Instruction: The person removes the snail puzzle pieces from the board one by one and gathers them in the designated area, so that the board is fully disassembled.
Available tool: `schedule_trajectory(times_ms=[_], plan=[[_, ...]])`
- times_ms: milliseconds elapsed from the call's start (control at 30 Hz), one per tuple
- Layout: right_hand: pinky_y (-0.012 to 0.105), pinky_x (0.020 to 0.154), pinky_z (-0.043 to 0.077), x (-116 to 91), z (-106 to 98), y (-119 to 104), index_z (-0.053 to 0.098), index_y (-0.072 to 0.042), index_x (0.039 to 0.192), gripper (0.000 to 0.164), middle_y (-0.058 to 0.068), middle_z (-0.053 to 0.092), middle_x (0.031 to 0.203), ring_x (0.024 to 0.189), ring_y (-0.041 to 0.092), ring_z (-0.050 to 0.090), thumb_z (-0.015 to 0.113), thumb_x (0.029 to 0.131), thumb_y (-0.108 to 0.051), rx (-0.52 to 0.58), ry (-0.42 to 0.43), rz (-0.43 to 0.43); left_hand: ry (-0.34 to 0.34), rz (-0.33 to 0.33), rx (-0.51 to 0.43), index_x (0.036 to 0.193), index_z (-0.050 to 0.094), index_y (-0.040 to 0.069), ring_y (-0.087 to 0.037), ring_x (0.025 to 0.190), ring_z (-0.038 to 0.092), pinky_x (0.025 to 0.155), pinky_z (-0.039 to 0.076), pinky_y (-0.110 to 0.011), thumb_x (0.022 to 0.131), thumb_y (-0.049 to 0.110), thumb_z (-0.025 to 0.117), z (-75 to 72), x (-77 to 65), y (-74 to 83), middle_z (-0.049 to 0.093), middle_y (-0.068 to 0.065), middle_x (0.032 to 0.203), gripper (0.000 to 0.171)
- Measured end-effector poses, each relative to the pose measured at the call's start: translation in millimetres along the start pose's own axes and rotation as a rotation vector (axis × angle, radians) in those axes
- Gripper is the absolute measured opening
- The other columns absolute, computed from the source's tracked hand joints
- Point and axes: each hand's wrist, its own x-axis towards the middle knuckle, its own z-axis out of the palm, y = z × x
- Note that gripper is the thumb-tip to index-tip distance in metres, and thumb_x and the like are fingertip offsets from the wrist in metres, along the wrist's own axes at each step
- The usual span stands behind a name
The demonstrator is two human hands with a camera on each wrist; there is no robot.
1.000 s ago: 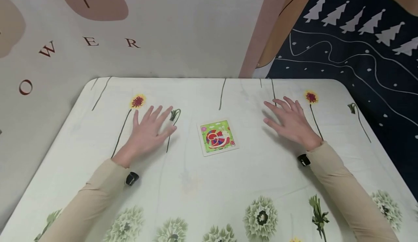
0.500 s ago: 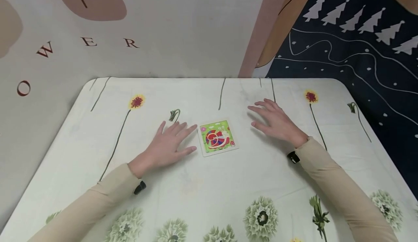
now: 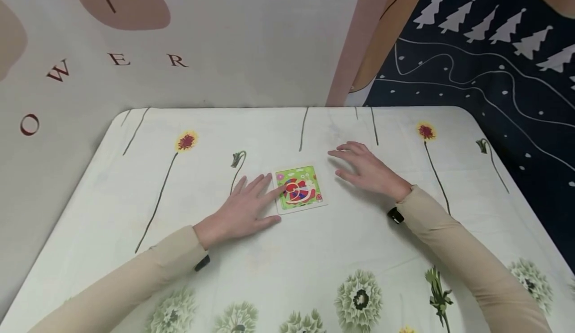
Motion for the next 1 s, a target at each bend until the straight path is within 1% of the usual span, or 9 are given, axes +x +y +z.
schedule_trajectory(times_ms=[100,200,367,433,533,667,767,900,1000], plan=[[0.059,0.116,0.029,2.4,1.6,-2.2,0.057,-0.002,0.146,0.049,0.024,0.051,0.147,0.143,0.043,0.035,0.066,0.101,-0.018,0.014,-0.025,0.015,0.009,0.011,0.016,0.161,0.038,0.016,-0.044,0.152,0.025,0.119,0.011,-0.067,0.100,0.043,0.065,-0.4,7.9,0.9,0.028,-0.027,0.165,0.072],[0.057,0.116,0.030,4.6,4.8,-4.6,0.057,-0.002,0.146,0.049,0.023,0.050,0.147,0.143,0.041,0.035,0.066,0.101,-0.018,0.049,-0.049,0.024,0.004,0.018,0.031,0.161,0.039,0.016,-0.044,0.152,0.025,0.119,0.012,-0.067,0.100,0.041,0.066,-1.8,17.2,1.1,0.028,-0.027,0.164,0.071],[0.056,0.115,0.032,7.9,10.7,-11.3,0.058,-0.002,0.145,0.047,0.022,0.051,0.146,0.141,0.040,0.036,0.065,0.100,-0.015,0.121,-0.084,0.029,-0.042,0.010,-0.006,0.161,0.039,0.016,-0.044,0.154,0.021,0.119,0.015,-0.067,0.100,0.039,0.065,-4.8,27.0,-1.4,0.023,-0.026,0.167,0.070],[0.056,0.114,0.034,9.7,12.5,-14.8,0.059,-0.003,0.144,0.047,0.021,0.052,0.144,0.139,0.039,0.038,0.065,0.100,-0.014,0.133,-0.091,0.031,-0.057,0.006,-0.039,0.161,0.039,0.015,-0.043,0.155,0.019,0.119,0.016,-0.067,0.100,0.038,0.066,-6.0,28.0,-2.6,0.021,-0.025,0.167,0.070],[0.054,0.111,0.037,13.5,15.0,-19.2,0.060,-0.003,0.143,0.045,0.019,0.056,0.140,0.135,0.037,0.043,0.066,0.100,-0.013,0.147,-0.097,0.026,-0.056,0.018,-0.068,0.159,0.043,0.014,-0.044,0.154,0.021,0.118,0.018,-0.067,0.099,0.035,0.067,-7.0,27.8,-3.7,0.023,-0.026,0.166,0.068],[0.051,0.106,0.042,19.9,18.1,-24.7,0.061,-0.001,0.141,0.042,0.017,0.062,0.134,0.126,0.033,0.051,0.065,0.100,-0.009,0.168,-0.110,0.002,-0.031,0.047,-0.070,0.156,0.048,0.015,-0.045,0.151,0.026,0.115,0.021,-0.070,0.099,0.031,0.069,-7.7,26.8,-4.8,0.028,-0.028,0.163,0.063],[0.047,0.099,0.046,25.5,19.5,-29.0,0.063,0.001,0.137,0.039,0.015,0.065,0.128,0.116,0.030,0.056,0.065,0.099,-0.007,0.185,-0.124,-0.006,-0.014,0.063,-0.077,0.154,0.051,0.016,-0.044,0.150,0.028,0.114,0.023,-0.071,0.099,0.028,0.069,-8.2,26.7,-6.2,0.031,-0.029,0.162,0.059],[0.041,0.091,0.048,34.6,21.8,-32.9,0.066,0.001,0.132,0.034,0.013,0.066,0.119,0.104,0.026,0.058,0.065,0.100,-0.008,0.202,-0.142,-0.004,0.005,0.075,-0.103,0.151,0.056,0.017,-0.044,0.149,0.030,0.113,0.024,-0.072,0.099,0.025,0.070,-8.4,27.1,-8.3,0.033,-0.028,0.160,0.055],[0.039,0.090,0.049,40.7,23.3,-34.8,0.067,0.001,0.130,0.031,0.012,0.066,0.114,0.101,0.025,0.059,0.064,0.099,-0.006,0.212,-0.150,-0.008,0.015,0.080,-0.125,0.149,0.058,0.017,-0.046,0.148,0.030,0.111,0.025,-0.072,0.098,0.024,0.071,-7.9,28.1,-9.4,0.034,-0.029,0.159,0.053]])
